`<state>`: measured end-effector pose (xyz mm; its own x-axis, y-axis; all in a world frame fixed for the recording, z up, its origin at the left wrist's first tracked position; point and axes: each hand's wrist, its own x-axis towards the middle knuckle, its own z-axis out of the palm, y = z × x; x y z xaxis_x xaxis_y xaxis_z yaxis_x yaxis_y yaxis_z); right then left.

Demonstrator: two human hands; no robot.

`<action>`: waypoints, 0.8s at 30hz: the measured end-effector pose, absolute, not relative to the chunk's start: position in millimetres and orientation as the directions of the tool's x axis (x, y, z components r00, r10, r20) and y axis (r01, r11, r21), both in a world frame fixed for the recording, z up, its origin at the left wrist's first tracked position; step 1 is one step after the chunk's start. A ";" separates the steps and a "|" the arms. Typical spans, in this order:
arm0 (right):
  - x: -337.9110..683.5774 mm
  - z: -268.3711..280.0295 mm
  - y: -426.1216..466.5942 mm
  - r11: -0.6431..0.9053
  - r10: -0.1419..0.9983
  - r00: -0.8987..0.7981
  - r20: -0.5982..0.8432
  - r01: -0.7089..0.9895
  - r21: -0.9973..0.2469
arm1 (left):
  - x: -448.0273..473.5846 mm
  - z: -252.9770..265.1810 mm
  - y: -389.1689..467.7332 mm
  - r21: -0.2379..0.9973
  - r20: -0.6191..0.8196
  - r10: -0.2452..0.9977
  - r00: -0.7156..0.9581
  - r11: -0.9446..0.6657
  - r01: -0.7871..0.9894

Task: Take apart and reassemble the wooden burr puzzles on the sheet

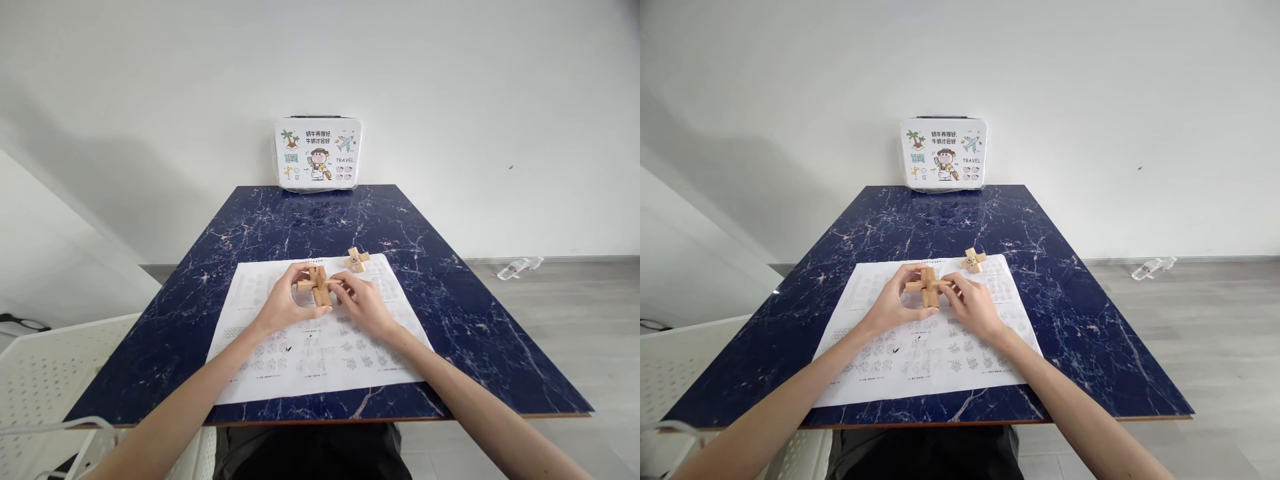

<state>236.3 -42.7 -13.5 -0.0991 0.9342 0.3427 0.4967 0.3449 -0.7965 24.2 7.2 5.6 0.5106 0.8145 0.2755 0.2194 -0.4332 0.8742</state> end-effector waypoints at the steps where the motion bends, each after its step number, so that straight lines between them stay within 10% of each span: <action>1: 236.3 -13.1 -42.3 0.340 0.938 -0.109 0.329 0.471 -0.814 | 24.8 6.0 5.8 0.862 0.296 0.813 0.501 -0.453 0.226; 9: 240.1 -9.6 -42.0 0.436 0.876 0.007 0.482 0.414 -0.799 | 27.7 5.7 -2.0 0.820 0.355 0.771 0.530 -0.528 0.219; 24: 233.9 -8.2 -49.0 0.339 0.941 -0.171 0.293 0.448 -0.828 | 21.6 -1.1 0.6 0.544 0.489 0.647 0.585 -0.751 0.375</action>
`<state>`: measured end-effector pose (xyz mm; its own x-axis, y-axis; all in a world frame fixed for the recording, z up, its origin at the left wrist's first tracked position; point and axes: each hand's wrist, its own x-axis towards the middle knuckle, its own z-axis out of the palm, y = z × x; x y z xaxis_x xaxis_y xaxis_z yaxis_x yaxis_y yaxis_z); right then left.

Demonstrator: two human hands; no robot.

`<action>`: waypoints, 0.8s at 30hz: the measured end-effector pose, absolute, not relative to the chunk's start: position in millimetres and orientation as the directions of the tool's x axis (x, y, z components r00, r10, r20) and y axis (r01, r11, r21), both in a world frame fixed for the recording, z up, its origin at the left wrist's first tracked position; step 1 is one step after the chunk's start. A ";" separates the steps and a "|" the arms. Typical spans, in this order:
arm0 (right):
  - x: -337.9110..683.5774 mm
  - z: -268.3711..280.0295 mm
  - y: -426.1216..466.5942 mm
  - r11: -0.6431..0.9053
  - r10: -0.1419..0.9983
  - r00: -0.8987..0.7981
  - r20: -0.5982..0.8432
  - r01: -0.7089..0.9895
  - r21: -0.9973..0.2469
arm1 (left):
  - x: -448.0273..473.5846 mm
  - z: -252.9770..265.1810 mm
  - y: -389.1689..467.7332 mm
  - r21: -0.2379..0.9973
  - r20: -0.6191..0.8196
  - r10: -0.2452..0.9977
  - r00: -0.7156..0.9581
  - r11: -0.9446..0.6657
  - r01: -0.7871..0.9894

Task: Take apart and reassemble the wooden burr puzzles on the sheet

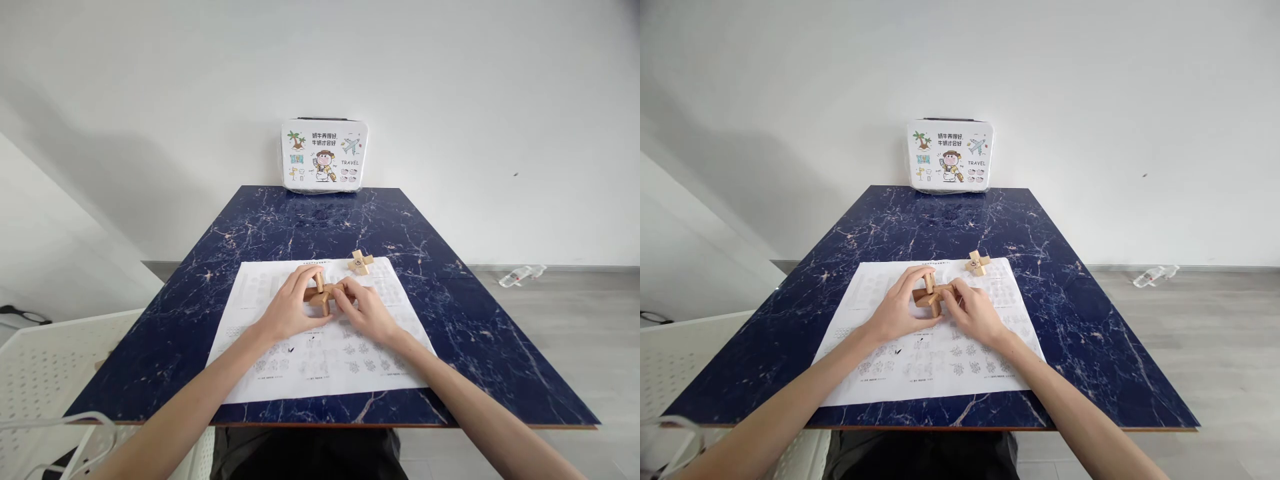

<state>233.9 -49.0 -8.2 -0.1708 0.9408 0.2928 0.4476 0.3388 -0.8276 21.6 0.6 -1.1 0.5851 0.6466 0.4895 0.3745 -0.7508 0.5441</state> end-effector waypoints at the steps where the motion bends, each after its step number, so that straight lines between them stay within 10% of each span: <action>1: 234.1 -7.2 -49.3 0.344 0.939 -0.185 0.291 0.438 -0.831 | 21.2 -0.6 0.6 0.542 0.482 0.652 0.586 -0.747 0.386; 24: 242.7 -6.0 -51.4 0.290 0.935 -0.289 0.204 0.297 -0.910 | 20.4 2.2 3.2 0.497 0.473 0.645 0.600 -0.757 0.423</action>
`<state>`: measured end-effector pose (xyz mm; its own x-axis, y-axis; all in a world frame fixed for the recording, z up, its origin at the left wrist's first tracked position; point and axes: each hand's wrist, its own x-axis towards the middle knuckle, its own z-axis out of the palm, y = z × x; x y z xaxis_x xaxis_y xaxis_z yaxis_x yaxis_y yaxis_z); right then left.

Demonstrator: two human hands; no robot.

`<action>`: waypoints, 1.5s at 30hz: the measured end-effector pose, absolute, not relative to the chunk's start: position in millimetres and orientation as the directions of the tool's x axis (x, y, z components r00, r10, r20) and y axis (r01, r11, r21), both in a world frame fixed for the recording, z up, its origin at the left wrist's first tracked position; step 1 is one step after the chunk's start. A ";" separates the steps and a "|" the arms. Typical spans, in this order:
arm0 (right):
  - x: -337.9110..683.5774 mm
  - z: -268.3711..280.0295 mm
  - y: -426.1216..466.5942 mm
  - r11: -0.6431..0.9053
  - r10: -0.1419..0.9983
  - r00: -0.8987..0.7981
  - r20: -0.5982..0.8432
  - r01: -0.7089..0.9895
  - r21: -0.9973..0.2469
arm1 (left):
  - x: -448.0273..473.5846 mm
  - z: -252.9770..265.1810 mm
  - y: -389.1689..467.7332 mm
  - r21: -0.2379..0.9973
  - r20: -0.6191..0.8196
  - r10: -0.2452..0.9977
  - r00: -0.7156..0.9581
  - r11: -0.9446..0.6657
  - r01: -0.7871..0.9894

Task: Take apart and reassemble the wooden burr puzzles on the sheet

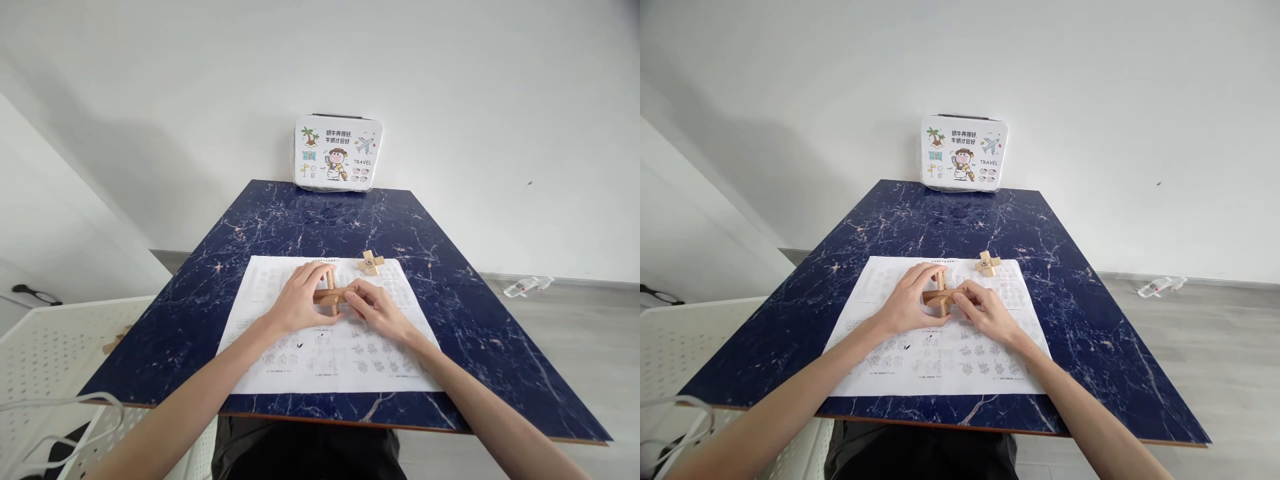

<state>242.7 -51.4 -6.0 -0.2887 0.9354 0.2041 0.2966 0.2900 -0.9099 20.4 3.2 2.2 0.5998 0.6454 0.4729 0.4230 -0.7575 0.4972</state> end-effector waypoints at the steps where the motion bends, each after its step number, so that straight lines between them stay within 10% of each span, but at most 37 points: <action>1: 242.7 -6.6 -51.7 0.281 0.938 -0.285 0.196 0.296 -0.913 | 20.5 2.0 2.8 0.497 0.475 0.646 0.598 -0.758 0.423; 18: 242.7 -16.4 -45.7 -0.065 0.903 -0.421 0.083 -0.324 -0.944 | 24.6 1.4 -0.1 0.639 0.633 0.580 0.513 -0.765 0.075; 45: 245.3 -19.0 -45.5 -0.026 0.903 -0.419 0.098 -0.281 -0.959 | 23.6 -4.7 4.4 0.637 0.616 0.587 0.525 -0.764 0.106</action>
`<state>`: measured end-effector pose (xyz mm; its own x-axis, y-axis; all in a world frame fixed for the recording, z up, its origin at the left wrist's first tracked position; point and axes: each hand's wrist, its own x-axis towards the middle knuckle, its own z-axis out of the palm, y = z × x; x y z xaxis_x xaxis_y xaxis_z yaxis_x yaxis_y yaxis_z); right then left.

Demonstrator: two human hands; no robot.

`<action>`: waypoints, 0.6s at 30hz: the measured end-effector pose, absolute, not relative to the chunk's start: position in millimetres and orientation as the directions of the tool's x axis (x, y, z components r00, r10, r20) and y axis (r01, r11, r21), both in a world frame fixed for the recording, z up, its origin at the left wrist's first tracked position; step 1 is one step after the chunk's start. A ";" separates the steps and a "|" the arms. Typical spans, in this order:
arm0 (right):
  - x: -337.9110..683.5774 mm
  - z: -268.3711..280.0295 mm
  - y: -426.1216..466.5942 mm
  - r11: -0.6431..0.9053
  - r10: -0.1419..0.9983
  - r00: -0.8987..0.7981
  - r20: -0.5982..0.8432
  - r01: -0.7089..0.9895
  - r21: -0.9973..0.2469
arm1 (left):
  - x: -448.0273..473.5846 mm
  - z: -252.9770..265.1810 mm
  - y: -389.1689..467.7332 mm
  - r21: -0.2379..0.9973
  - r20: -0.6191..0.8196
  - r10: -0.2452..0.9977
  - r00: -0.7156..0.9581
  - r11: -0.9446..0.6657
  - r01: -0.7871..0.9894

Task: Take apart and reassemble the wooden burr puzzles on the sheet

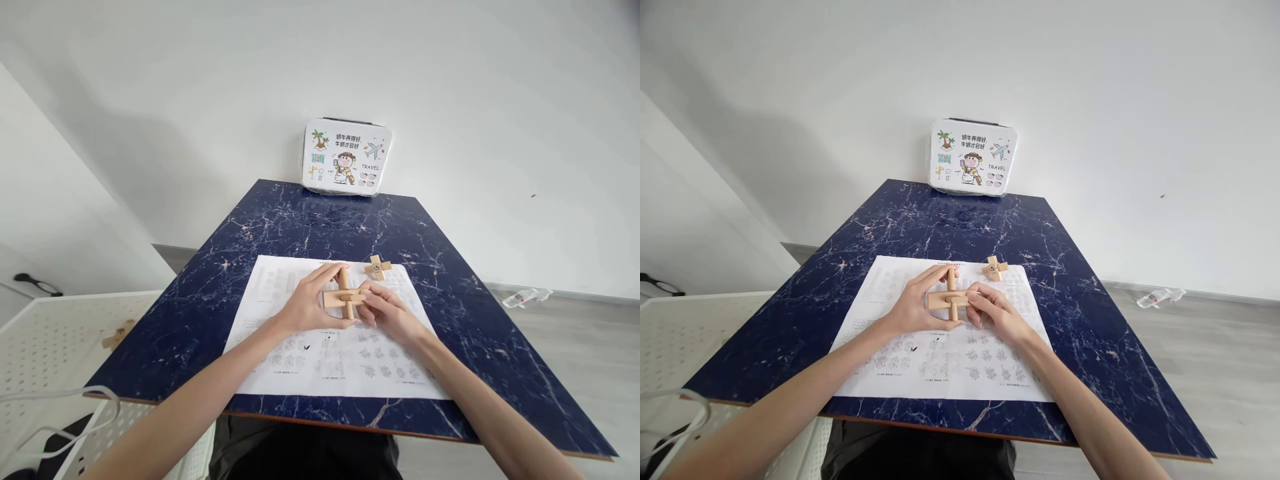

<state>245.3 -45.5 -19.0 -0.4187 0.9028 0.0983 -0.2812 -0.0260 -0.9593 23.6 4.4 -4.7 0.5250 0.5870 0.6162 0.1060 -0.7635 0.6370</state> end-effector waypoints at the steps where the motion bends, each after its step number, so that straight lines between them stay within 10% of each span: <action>1: 245.2 -18.9 -45.6 -0.020 0.903 -0.419 0.093 -0.257 -0.966 | 23.1 -5.7 3.6 0.630 0.613 0.580 0.536 -0.769 0.113; 18: 246.9 -10.6 -44.4 0.021 0.958 -0.268 0.102 -0.288 -0.957 | 22.4 -6.0 7.8 0.651 0.491 0.663 0.565 -0.710 0.268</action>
<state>246.9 -44.4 -10.6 -0.2683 0.9579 0.1019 -0.2877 0.0213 -0.9575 22.4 7.8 -6.0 0.5647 0.6635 0.4908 0.2678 -0.7098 0.6515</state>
